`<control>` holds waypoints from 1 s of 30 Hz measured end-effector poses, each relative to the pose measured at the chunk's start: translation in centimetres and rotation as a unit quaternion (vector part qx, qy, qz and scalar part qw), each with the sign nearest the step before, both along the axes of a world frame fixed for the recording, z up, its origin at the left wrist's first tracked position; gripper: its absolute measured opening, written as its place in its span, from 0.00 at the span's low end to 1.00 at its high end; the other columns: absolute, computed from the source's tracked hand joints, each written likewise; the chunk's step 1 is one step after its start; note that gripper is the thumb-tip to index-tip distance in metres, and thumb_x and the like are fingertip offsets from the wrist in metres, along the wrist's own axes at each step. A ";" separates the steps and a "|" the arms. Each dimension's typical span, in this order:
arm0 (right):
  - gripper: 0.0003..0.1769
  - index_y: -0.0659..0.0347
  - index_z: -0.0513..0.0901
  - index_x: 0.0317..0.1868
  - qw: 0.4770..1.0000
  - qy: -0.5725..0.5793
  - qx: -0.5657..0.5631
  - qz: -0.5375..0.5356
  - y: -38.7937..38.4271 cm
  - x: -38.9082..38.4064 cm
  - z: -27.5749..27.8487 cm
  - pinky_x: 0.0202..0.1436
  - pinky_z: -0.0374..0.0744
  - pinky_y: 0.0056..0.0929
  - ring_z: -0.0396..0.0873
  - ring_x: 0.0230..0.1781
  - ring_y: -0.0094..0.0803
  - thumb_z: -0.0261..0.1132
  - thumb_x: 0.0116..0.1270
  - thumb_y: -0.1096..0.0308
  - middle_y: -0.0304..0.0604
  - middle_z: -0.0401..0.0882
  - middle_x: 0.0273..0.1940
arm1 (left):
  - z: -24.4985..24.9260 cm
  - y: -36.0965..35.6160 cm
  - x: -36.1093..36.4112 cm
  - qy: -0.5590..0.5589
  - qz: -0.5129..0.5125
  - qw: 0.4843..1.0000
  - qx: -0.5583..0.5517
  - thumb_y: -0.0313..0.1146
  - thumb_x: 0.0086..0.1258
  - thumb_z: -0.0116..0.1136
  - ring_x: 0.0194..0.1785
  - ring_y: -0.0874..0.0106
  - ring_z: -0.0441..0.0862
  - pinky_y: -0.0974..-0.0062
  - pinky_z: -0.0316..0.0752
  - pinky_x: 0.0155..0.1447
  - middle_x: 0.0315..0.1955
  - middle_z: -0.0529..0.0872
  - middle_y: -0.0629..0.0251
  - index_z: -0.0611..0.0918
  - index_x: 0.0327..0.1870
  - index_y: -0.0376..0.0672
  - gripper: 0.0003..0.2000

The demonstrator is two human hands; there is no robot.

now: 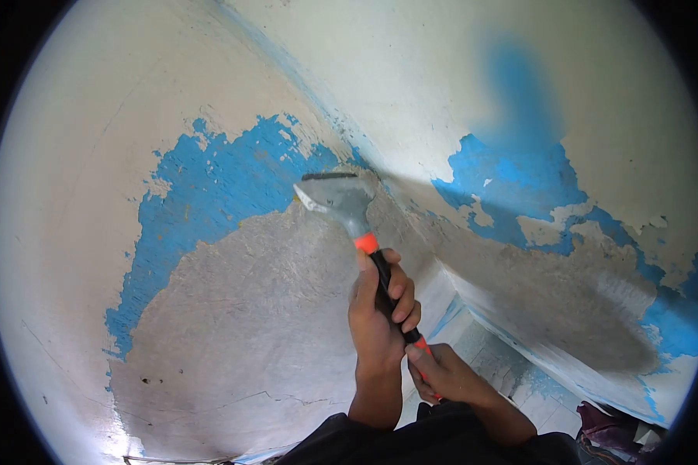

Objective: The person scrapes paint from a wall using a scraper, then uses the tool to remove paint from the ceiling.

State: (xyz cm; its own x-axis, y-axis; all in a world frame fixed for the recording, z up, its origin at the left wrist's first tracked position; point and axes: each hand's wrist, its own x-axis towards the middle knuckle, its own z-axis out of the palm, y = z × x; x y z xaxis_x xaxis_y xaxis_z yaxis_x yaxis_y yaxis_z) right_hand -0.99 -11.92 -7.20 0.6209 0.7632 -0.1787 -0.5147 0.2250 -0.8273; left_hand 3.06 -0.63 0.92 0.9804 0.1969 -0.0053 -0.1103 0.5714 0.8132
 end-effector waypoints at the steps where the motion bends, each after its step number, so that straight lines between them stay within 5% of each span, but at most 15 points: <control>1: 0.31 0.59 0.67 0.20 1.000 0.000 0.002 0.003 0.1 -0.1 -0.4 0.14 0.61 0.25 0.63 0.08 0.23 0.49 0.78 0.46 0.35 0.62 0.11 | 0.1 -0.2 0.2 0.003 0.005 1.000 0.010 0.48 0.82 0.37 0.16 0.85 0.59 0.86 0.57 0.14 0.23 0.67 0.74 0.74 0.49 0.41 0.19; 30: 0.30 0.59 0.67 0.21 1.000 -0.001 0.015 0.002 0.3 -0.4 -0.9 0.13 0.62 0.25 0.64 0.08 0.23 0.49 0.78 0.47 0.35 0.62 0.11 | -0.6 0.2 -0.1 -0.002 0.014 1.000 0.014 0.50 0.81 0.41 0.16 0.85 0.59 0.85 0.57 0.16 0.23 0.68 0.74 0.73 0.50 0.39 0.20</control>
State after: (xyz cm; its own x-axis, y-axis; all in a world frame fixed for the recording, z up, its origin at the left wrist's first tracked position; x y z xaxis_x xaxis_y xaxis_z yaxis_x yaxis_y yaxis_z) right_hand -1.35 -11.61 -8.07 0.6186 0.7704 -0.1547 -0.5138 0.2476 -0.8214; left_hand 2.97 -0.46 0.34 0.9743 0.2252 0.0050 -0.1302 0.5448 0.8284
